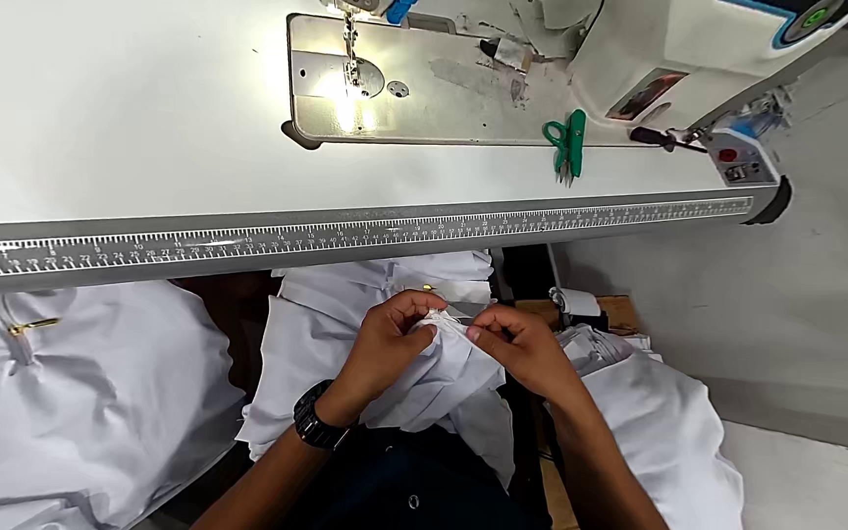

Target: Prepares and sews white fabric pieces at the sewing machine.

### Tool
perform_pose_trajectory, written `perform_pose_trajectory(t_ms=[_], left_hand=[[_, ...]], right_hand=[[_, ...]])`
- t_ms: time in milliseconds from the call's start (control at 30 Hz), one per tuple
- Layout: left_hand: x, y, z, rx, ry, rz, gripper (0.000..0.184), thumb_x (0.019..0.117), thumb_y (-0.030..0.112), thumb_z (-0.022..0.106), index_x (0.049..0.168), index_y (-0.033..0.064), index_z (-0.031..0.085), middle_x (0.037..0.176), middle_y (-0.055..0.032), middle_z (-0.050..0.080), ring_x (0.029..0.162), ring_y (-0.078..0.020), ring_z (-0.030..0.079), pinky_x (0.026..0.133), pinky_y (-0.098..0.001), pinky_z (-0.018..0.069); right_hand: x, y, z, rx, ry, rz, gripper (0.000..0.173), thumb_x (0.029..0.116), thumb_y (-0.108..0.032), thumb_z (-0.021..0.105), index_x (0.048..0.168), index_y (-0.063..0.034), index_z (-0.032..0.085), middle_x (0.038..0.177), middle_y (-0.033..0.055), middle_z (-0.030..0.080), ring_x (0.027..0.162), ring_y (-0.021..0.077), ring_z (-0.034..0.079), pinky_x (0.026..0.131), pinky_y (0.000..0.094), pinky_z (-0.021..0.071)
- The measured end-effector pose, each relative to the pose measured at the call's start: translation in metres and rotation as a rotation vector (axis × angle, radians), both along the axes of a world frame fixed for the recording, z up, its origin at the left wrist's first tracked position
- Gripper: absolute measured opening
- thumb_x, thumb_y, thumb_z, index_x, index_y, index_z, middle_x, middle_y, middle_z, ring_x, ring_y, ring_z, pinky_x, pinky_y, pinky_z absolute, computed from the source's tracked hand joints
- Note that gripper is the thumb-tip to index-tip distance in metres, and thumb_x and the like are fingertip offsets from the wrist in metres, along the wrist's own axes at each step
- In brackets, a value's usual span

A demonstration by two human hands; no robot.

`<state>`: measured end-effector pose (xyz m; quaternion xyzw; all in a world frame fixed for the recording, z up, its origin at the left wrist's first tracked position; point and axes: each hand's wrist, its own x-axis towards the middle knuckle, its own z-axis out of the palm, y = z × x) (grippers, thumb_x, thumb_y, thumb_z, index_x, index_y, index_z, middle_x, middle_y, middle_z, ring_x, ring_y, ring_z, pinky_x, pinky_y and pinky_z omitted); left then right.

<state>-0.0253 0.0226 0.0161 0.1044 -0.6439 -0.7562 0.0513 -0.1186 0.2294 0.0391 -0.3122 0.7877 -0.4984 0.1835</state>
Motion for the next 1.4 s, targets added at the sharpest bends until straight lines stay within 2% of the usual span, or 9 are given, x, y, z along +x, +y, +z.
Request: perform_pose_trajectory(t_ms=[167, 400, 533, 667, 933, 1000, 1200, 1300, 1400], left_hand=[[0.003, 0.002, 0.002, 0.030, -0.048, -0.008, 0.031, 0.0901, -0.011, 0.059, 0.114, 0.0047, 0.070, 0.098, -0.0063, 0.071, 0.085, -0.0140, 0.067, 0.076, -0.0292, 0.0573], [0.004, 0.001, 0.004, 0.034, -0.015, 0.002, 0.035, 0.0895, -0.011, 0.060, 0.120, 0.0048, 0.066, 0.098, -0.0058, 0.071, 0.087, -0.0142, 0.067, 0.078, -0.0298, 0.0578], [0.015, 0.006, -0.005, -0.558, 0.215, 0.174, 0.028, 0.0912, 0.005, 0.064, 0.119, 0.0027, 0.065, 0.121, -0.0086, 0.065, 0.112, -0.0179, 0.063, 0.095, -0.0370, 0.0558], [0.029, 0.029, -0.018, -0.752, 0.207, 0.182, 0.021, 0.0947, 0.029, 0.070, 0.100, 0.0092, 0.069, 0.090, -0.0015, 0.066, 0.078, -0.0105, 0.064, 0.067, -0.0295, 0.0574], [0.027, -0.005, -0.003, -0.277, 0.042, -0.021, 0.003, 0.0928, 0.013, 0.069, 0.092, 0.0123, 0.067, 0.072, 0.0020, 0.063, 0.059, -0.0077, 0.058, 0.052, -0.0227, 0.0489], [0.028, -0.014, -0.001, -0.482, 0.112, 0.012, 0.005, 0.0924, 0.019, 0.070, 0.094, 0.0145, 0.068, 0.078, 0.0050, 0.064, 0.066, -0.0052, 0.060, 0.056, -0.0217, 0.0507], [0.002, -0.014, 0.006, -0.684, 0.336, -0.039, 0.036, 0.0949, 0.025, 0.069, 0.128, 0.0114, 0.070, 0.134, -0.0048, 0.060, 0.126, -0.0185, 0.055, 0.105, -0.0394, 0.0495], [-0.011, -0.014, -0.002, -0.629, 0.363, -0.164, 0.022, 0.0961, 0.022, 0.068, 0.114, 0.0116, 0.075, 0.132, -0.0033, 0.063, 0.126, -0.0160, 0.057, 0.105, -0.0372, 0.0500], [-0.011, -0.013, -0.001, -0.566, 0.383, -0.194, 0.011, 0.0939, 0.012, 0.070, 0.102, 0.0071, 0.074, 0.110, -0.0028, 0.069, 0.106, -0.0106, 0.066, 0.092, -0.0283, 0.0582]], right_hand=[[0.007, 0.000, -0.006, 0.066, 0.195, -0.003, 0.013, 0.0955, -0.026, 0.070, 0.093, -0.0153, 0.077, 0.114, -0.0027, 0.067, 0.108, 0.0095, 0.063, 0.088, 0.0316, 0.0565], [0.011, 0.001, -0.003, -0.060, 0.024, 0.064, 0.009, 0.0950, -0.018, 0.072, 0.090, -0.0100, 0.074, 0.099, -0.0001, 0.073, 0.094, 0.0097, 0.069, 0.081, 0.0279, 0.0601], [0.005, 0.002, 0.000, -0.136, -0.050, 0.072, 0.007, 0.0921, -0.013, 0.074, 0.088, -0.0071, 0.073, 0.097, 0.0030, 0.072, 0.090, 0.0120, 0.069, 0.079, 0.0283, 0.0604], [-0.001, 0.002, 0.003, -0.111, -0.027, 0.040, 0.008, 0.0904, -0.013, 0.076, 0.085, -0.0082, 0.073, 0.098, 0.0025, 0.071, 0.090, 0.0120, 0.068, 0.077, 0.0273, 0.0603], [-0.001, 0.005, 0.011, -0.062, -0.007, 0.007, 0.008, 0.0893, -0.011, 0.078, 0.087, -0.0092, 0.070, 0.097, 0.0017, 0.070, 0.081, 0.0112, 0.067, 0.068, 0.0260, 0.0599], [0.002, 0.003, 0.011, -0.049, 0.051, 0.004, 0.008, 0.0897, -0.012, 0.077, 0.088, -0.0096, 0.070, 0.098, 0.0011, 0.070, 0.083, 0.0105, 0.068, 0.070, 0.0264, 0.0609], [0.012, -0.002, 0.009, 0.008, 0.378, 0.002, 0.007, 0.0922, -0.013, 0.075, 0.092, -0.0094, 0.069, 0.102, 0.0003, 0.070, 0.086, 0.0063, 0.068, 0.074, 0.0226, 0.0604], [0.016, -0.001, 0.008, -0.012, 0.480, 0.022, 0.005, 0.0919, -0.010, 0.074, 0.089, -0.0073, 0.070, 0.102, 0.0020, 0.070, 0.091, 0.0084, 0.068, 0.080, 0.0237, 0.0597], [0.020, 0.001, 0.006, -0.002, 0.599, 0.014, 0.007, 0.0930, -0.009, 0.072, 0.087, -0.0059, 0.070, 0.101, 0.0041, 0.071, 0.095, 0.0124, 0.068, 0.084, 0.0262, 0.0591]])
